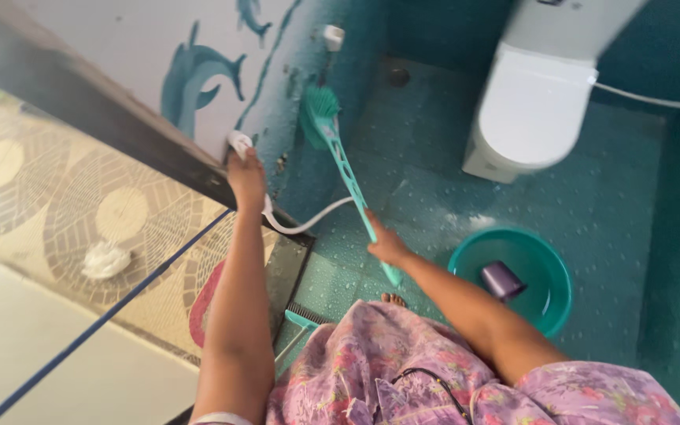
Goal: The person scrubs the toilet tank and seat with a long-handled brush after applying cleaning liquid. They then rinse the brush using a handheld bidet sprayer and place it in a bucket.
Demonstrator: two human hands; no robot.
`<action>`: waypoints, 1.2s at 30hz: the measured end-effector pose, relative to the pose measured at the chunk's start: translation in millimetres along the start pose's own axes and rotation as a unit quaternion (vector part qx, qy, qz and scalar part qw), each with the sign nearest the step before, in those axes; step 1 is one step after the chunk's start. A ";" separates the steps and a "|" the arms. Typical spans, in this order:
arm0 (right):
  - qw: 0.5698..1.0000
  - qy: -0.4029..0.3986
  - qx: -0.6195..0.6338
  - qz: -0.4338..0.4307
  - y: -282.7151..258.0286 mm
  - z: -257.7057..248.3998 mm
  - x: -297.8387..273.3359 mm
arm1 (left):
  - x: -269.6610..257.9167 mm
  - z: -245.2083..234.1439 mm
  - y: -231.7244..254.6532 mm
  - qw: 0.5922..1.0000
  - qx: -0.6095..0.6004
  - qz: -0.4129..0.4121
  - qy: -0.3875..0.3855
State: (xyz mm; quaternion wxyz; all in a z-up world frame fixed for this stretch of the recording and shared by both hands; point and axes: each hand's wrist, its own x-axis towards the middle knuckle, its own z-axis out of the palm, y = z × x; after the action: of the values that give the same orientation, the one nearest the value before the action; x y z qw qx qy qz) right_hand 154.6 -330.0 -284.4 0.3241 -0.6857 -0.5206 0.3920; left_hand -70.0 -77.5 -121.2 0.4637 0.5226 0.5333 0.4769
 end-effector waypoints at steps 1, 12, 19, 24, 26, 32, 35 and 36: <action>1.000 0.004 -0.024 0.000 1.6 -11.4 -2.1 | 4.6 3.7 3.6 1.000 0.015 0.005 -0.012; 0.961 0.054 -0.190 0.195 -68.0 -132.0 -92.3 | -28.4 78.1 -9.2 0.869 0.230 0.334 -0.283; 0.902 0.172 -0.157 0.362 34.1 -137.0 -260.2 | -167.8 181.4 -52.6 0.749 0.299 0.285 -0.519; 0.816 0.316 0.032 0.484 114.6 -159.2 -390.9 | -297.7 294.8 -48.6 0.683 0.230 0.386 -0.576; 0.773 0.392 0.049 0.496 136.5 -157.9 -439.2 | -339.1 339.0 -46.7 0.645 0.234 0.418 -0.596; 0.669 0.501 0.066 0.545 189.8 -143.2 -626.8 | -470.4 468.8 -70.1 0.486 0.260 0.506 -0.663; 0.649 0.490 0.057 0.579 191.1 -133.3 -672.7 | -515.2 492.1 -90.7 0.460 0.245 0.525 -0.673; 0.648 0.491 0.028 0.582 187.7 -133.0 -681.3 | -527.8 498.1 -91.9 0.459 0.233 0.532 -0.672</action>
State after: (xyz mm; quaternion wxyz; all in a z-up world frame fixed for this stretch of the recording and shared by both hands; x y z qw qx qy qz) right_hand 254.9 -1040.9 -243.8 0.2566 -0.9305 0.2320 0.1202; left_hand 426.6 -593.0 -271.8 0.1960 0.9522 -0.2340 -0.0095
